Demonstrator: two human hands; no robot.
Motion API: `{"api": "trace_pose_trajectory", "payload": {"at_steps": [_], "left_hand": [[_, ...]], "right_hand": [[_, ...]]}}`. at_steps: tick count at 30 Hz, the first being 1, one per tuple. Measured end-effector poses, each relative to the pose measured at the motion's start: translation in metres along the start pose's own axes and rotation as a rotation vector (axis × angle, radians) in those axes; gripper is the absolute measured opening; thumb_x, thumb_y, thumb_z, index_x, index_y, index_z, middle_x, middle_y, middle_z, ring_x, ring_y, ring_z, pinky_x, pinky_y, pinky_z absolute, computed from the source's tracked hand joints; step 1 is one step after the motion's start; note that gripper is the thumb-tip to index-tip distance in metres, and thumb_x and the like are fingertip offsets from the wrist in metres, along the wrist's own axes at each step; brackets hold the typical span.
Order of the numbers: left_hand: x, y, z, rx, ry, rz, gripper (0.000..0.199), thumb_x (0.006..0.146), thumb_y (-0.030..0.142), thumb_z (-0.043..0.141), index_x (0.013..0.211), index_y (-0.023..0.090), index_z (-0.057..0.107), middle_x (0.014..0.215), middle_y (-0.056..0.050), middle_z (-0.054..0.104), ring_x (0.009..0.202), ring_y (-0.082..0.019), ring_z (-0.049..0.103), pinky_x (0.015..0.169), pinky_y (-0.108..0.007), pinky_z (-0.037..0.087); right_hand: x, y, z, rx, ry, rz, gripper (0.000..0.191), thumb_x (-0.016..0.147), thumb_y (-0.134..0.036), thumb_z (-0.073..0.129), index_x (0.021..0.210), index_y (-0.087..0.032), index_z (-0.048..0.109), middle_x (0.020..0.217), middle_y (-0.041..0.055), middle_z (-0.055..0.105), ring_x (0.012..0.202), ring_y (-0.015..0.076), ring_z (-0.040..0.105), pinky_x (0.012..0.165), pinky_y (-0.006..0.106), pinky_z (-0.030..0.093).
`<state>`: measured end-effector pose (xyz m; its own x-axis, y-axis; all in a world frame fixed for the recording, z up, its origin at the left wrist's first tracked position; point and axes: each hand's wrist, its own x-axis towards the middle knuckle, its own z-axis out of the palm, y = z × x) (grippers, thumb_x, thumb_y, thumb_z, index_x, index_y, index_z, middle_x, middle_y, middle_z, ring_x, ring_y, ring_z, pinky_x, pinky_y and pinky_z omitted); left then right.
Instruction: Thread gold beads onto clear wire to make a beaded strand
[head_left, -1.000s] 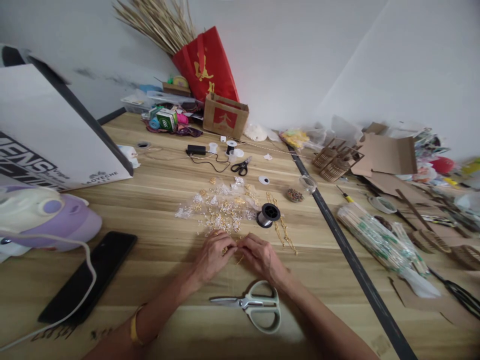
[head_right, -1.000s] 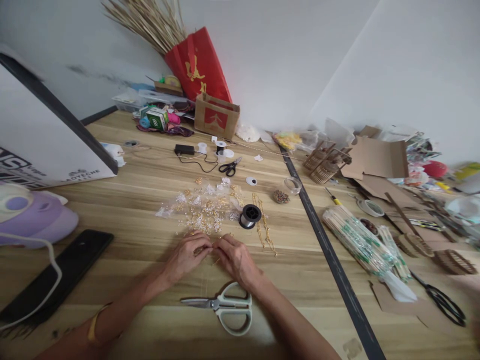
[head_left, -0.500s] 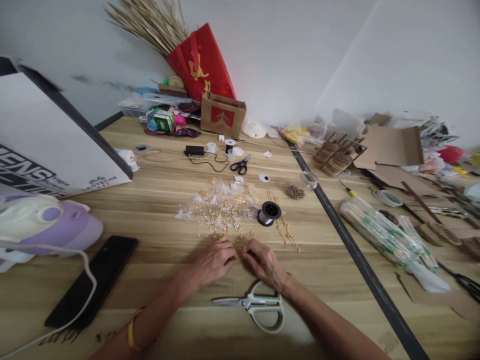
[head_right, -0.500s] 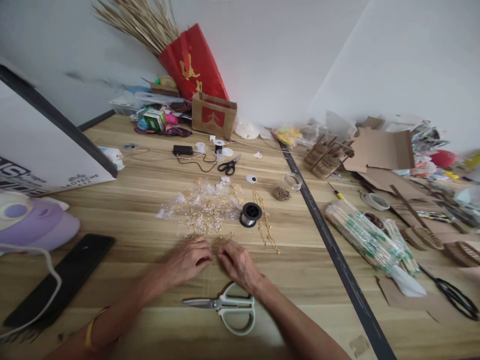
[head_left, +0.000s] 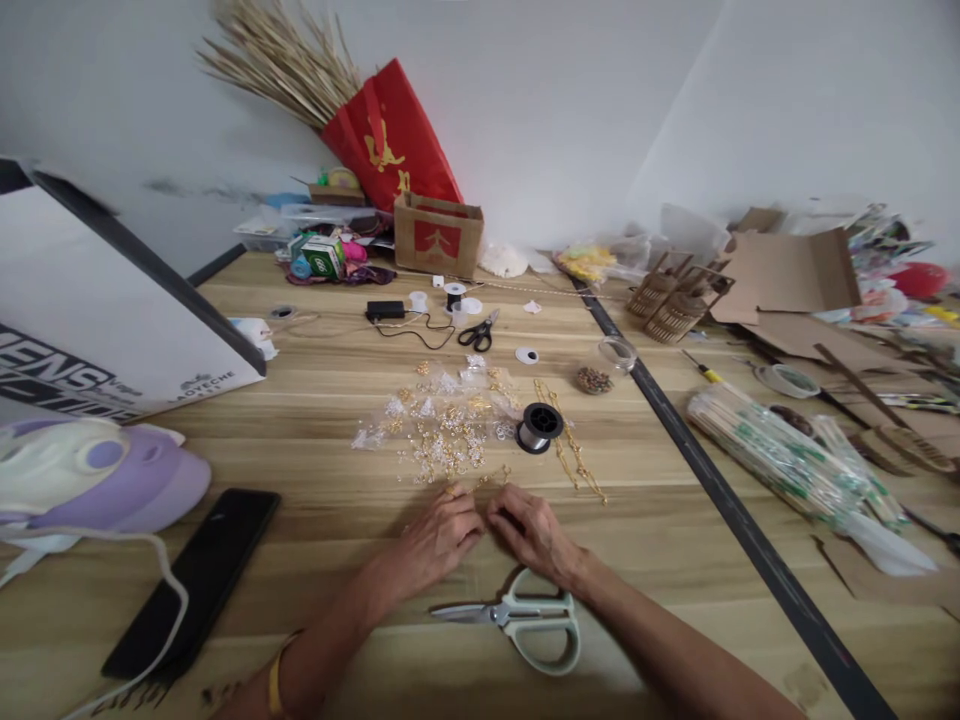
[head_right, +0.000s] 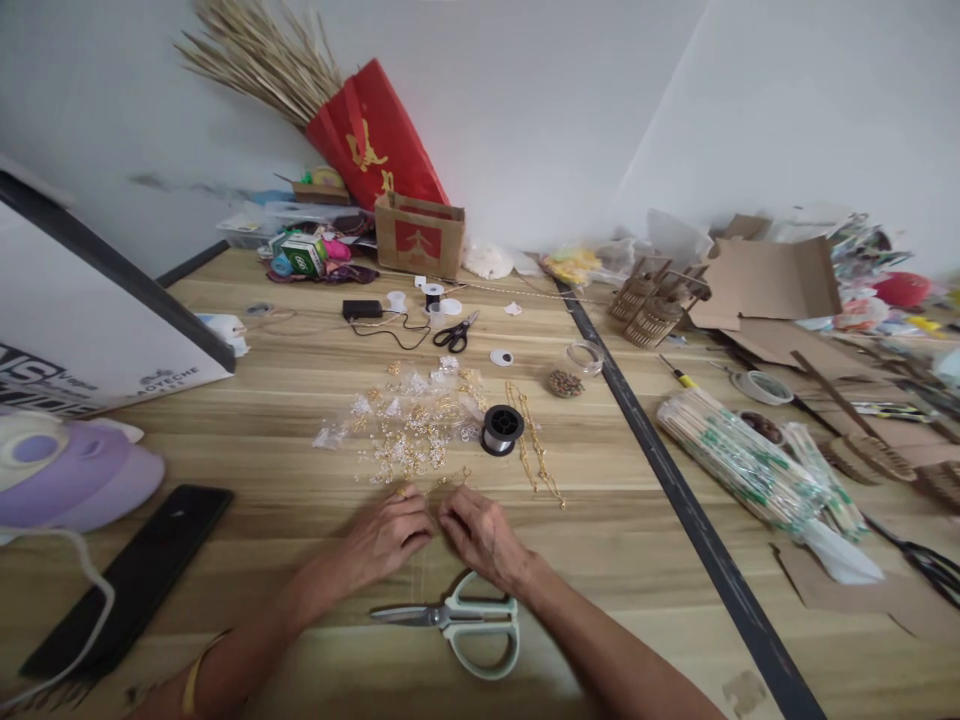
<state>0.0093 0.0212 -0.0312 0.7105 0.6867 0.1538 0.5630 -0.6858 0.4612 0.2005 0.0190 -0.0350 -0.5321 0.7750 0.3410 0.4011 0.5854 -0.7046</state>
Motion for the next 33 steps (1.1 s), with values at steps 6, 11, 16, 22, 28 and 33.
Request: {"api": "trace_pose_trajectory", "payload": {"at_steps": [6, 11, 16, 22, 28, 33], "left_hand": [[0.0005, 0.0002, 0.0011, -0.019, 0.007, -0.024, 0.017, 0.088, 0.016, 0.051, 0.075, 0.017, 0.062, 0.079, -0.003, 0.061, 0.086, -0.018, 0.053, 0.083, -0.031, 0.04], [0.0, 0.0015, -0.001, -0.013, 0.0, -0.021, 0.016, 0.088, 0.016, 0.05, 0.076, 0.016, 0.061, 0.081, -0.003, 0.06, 0.087, -0.018, 0.052, 0.083, -0.031, 0.041], [0.0016, 0.0014, -0.0026, -0.011, 0.042, -0.036, 0.01, 0.084, 0.012, 0.055, 0.076, 0.016, 0.06, 0.079, -0.004, 0.061, 0.086, -0.019, 0.053, 0.079, -0.031, 0.043], [0.0012, -0.0038, 0.0027, -0.092, 0.155, -0.029, 0.013, 0.08, 0.007, 0.056, 0.071, 0.015, 0.061, 0.07, -0.003, 0.062, 0.076, -0.017, 0.055, 0.069, -0.027, 0.045], [0.0027, -0.0017, -0.0006, -0.154, 0.189, -0.068, 0.017, 0.076, 0.003, 0.055, 0.066, 0.016, 0.061, 0.066, -0.003, 0.064, 0.068, -0.016, 0.057, 0.064, -0.024, 0.045], [0.0057, 0.0033, -0.0065, -0.217, 0.199, -0.136, 0.02, 0.072, 0.001, 0.052, 0.067, 0.017, 0.062, 0.066, -0.001, 0.064, 0.066, -0.014, 0.058, 0.064, -0.023, 0.046]], "right_hand": [[0.0, 0.0014, 0.0003, -0.012, -0.018, -0.002, 0.018, 0.095, -0.021, 0.041, 0.082, -0.017, 0.053, 0.075, 0.0041, 0.056, 0.069, 0.0148, 0.052, 0.064, 0.025, 0.043], [0.0001, 0.0009, -0.0001, -0.031, -0.036, 0.0, 0.017, 0.095, -0.02, 0.041, 0.082, -0.018, 0.052, 0.076, 0.0044, 0.057, 0.071, 0.0152, 0.053, 0.065, 0.025, 0.043], [0.0008, -0.0007, -0.001, -0.054, -0.054, -0.002, 0.015, 0.094, -0.018, 0.041, 0.083, -0.018, 0.052, 0.078, 0.0045, 0.057, 0.072, 0.0152, 0.054, 0.066, 0.025, 0.043], [0.0005, 0.0008, 0.0007, -0.096, -0.051, -0.02, 0.013, 0.093, -0.016, 0.042, 0.085, -0.018, 0.052, 0.08, 0.0043, 0.057, 0.073, 0.0151, 0.054, 0.066, 0.025, 0.043], [-0.0006, 0.0033, 0.0035, -0.27, -0.072, -0.068, 0.015, 0.094, -0.016, 0.041, 0.083, -0.017, 0.051, 0.079, 0.0041, 0.057, 0.07, 0.015, 0.054, 0.062, 0.024, 0.042], [-0.0004, 0.0021, 0.0027, -0.338, -0.089, -0.102, 0.015, 0.094, -0.016, 0.04, 0.083, -0.018, 0.051, 0.078, 0.0039, 0.056, 0.07, 0.0152, 0.053, 0.062, 0.024, 0.041]]}}
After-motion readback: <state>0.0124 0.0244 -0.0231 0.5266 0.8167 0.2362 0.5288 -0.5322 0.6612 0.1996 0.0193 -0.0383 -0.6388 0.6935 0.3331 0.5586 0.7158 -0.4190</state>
